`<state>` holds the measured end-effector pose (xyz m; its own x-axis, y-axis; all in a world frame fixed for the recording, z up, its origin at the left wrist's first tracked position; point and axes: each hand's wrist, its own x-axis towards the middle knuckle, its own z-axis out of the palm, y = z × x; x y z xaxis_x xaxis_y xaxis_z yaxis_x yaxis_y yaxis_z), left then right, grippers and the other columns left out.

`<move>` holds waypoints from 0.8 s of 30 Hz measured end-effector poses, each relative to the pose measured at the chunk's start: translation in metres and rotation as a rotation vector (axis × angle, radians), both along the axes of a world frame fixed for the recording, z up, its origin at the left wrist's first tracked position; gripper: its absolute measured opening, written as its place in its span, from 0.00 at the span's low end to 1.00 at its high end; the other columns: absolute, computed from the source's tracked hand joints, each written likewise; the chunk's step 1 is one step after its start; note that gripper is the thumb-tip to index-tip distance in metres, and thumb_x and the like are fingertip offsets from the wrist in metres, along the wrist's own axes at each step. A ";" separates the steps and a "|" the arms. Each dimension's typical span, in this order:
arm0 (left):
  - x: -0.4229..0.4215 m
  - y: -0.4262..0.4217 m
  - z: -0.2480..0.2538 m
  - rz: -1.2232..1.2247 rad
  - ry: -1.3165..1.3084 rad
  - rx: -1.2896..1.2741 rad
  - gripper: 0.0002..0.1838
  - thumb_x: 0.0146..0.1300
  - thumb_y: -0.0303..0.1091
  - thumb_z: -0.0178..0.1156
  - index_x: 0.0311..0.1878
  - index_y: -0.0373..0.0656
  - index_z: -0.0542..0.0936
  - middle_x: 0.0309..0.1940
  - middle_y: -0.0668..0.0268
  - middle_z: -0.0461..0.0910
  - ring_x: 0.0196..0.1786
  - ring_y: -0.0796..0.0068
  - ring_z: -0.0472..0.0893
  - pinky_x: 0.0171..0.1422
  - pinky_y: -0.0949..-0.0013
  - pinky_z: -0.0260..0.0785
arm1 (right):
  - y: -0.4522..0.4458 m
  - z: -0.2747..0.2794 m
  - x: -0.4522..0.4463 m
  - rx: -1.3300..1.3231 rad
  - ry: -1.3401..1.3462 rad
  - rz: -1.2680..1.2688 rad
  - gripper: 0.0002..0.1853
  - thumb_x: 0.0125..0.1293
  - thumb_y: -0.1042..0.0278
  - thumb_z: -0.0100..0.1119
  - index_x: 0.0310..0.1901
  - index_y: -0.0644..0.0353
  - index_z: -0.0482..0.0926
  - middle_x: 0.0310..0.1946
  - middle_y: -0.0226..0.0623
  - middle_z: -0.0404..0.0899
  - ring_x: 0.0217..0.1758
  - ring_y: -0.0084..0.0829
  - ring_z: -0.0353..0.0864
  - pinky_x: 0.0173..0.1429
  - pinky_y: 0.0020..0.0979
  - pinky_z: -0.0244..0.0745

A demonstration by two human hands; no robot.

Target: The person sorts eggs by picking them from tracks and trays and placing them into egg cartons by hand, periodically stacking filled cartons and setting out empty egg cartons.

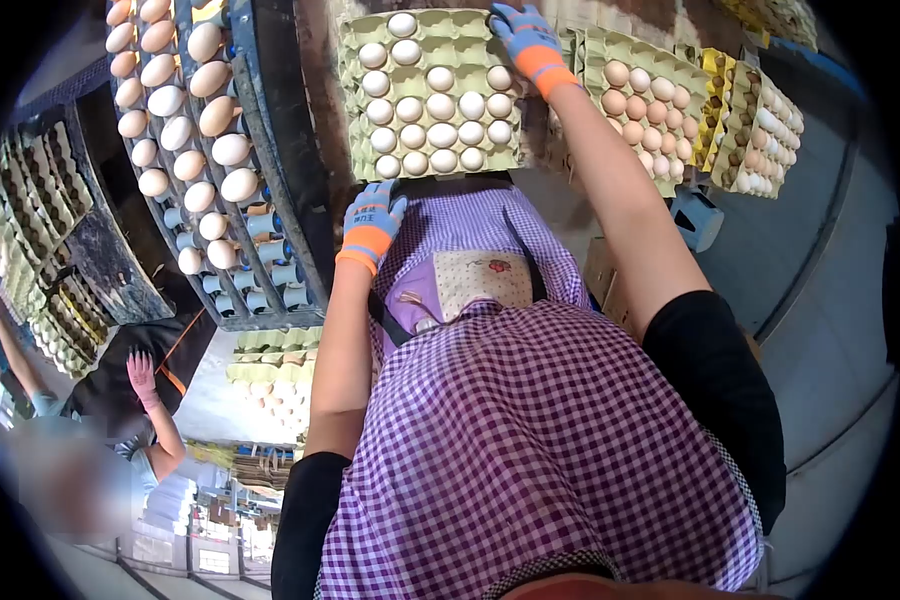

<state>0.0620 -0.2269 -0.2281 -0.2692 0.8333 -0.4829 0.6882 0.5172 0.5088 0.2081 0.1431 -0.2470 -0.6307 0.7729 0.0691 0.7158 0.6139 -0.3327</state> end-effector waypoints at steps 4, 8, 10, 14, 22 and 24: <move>-0.011 0.001 0.001 0.032 -0.035 0.014 0.26 0.70 0.49 0.57 0.63 0.42 0.75 0.60 0.50 0.77 0.63 0.49 0.75 0.67 0.55 0.67 | 0.008 0.001 0.021 -0.004 0.046 0.033 0.24 0.69 0.47 0.56 0.66 0.38 0.72 0.58 0.48 0.77 0.62 0.50 0.75 0.66 0.48 0.71; -0.017 0.008 0.010 0.036 0.056 0.030 0.25 0.69 0.49 0.57 0.61 0.43 0.76 0.58 0.51 0.77 0.62 0.50 0.76 0.66 0.55 0.68 | 0.017 0.011 -0.014 -0.055 -0.127 -0.089 0.30 0.63 0.41 0.62 0.59 0.51 0.73 0.55 0.46 0.79 0.59 0.49 0.78 0.60 0.47 0.74; -0.023 0.024 0.020 0.092 0.081 0.041 0.24 0.69 0.50 0.58 0.60 0.44 0.77 0.57 0.52 0.78 0.61 0.50 0.76 0.65 0.55 0.68 | 0.026 0.002 -0.025 -0.049 -0.121 -0.132 0.31 0.61 0.42 0.65 0.58 0.55 0.73 0.55 0.46 0.80 0.58 0.50 0.79 0.58 0.47 0.75; -0.039 0.069 0.025 0.239 0.136 0.171 0.24 0.67 0.52 0.56 0.57 0.47 0.80 0.54 0.55 0.80 0.58 0.53 0.79 0.62 0.54 0.70 | 0.023 0.024 -0.018 -0.150 -0.217 -0.160 0.32 0.60 0.39 0.64 0.58 0.52 0.73 0.57 0.46 0.79 0.61 0.49 0.78 0.62 0.47 0.74; -0.005 0.053 0.022 0.484 -0.126 0.593 0.16 0.67 0.34 0.60 0.55 0.40 0.80 0.49 0.52 0.81 0.53 0.52 0.80 0.61 0.58 0.71 | 0.015 0.046 -0.008 -0.039 -0.308 0.133 0.31 0.60 0.46 0.63 0.63 0.45 0.70 0.59 0.48 0.77 0.61 0.49 0.79 0.58 0.50 0.76; 0.012 0.025 0.028 0.500 -0.162 0.597 0.14 0.67 0.31 0.59 0.54 0.39 0.80 0.46 0.53 0.81 0.52 0.51 0.80 0.59 0.58 0.70 | 0.010 0.048 0.007 -0.293 0.072 0.040 0.28 0.61 0.51 0.64 0.61 0.53 0.73 0.49 0.48 0.82 0.54 0.42 0.83 0.51 0.43 0.78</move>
